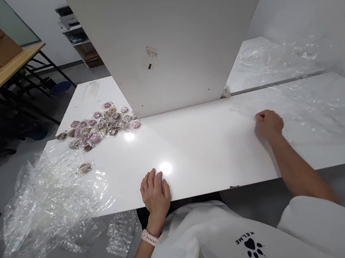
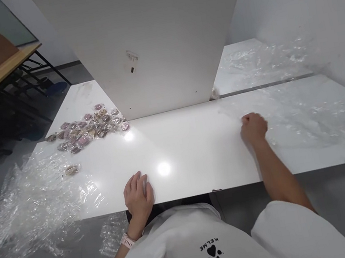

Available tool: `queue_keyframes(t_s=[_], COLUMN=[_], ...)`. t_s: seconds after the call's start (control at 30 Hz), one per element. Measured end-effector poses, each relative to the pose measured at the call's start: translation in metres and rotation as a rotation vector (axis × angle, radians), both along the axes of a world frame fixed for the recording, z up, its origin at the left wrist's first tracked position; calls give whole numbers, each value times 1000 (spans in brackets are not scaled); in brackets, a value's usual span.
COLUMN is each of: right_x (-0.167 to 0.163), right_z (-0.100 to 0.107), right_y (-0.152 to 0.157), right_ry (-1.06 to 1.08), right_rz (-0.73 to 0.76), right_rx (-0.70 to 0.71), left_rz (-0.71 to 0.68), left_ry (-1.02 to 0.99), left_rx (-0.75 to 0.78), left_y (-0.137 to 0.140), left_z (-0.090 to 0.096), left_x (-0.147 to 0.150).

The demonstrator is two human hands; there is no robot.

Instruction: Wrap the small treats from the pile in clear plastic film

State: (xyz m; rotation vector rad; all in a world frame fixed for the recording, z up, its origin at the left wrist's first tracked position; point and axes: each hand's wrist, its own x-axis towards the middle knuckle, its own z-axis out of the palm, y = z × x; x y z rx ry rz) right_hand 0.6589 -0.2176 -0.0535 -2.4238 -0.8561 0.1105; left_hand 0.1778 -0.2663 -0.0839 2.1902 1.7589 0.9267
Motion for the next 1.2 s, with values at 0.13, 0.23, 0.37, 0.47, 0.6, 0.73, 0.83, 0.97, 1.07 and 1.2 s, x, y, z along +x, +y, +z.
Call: queue_keyframes(t_s=[0.13,0.23,0.37,0.47,0.6,0.73,0.83,0.97,1.07,1.2], right_x=[-134,-242,-294,-263,-216,-196,-178,-180,-218,-265], right_z=[4,25,55,46,0,-30,-28,-9,-4,-22], right_y=[-39,-72,-97,-89,-64,-49,-45,-46,-48,-47], right_ry=[106,303,460,256,-63,-245,-345,-499,-454,-375], right_rz=[401,874,1308,863,731,863,735,590,784,1056], right_rx=[166,305,321,450,305,-14,-109,110,250,112], left_rz=[-30,-121,-52,130,355,-99,-307,-99,105,92], left_ry=[-437,-935,-1269,-1248,-778,-172,120,85,124,353], left_rx=[-298,-644,-861,-706,-17,220,-92,-238,-52,-131], left_y=[4,12,28,33,26,13,14,54,124,232], left_z=[30,50,55,51,54,59,59,72,89,93], left_x=[8,22,26,4,-21,-10,0,-14,-30,-48])
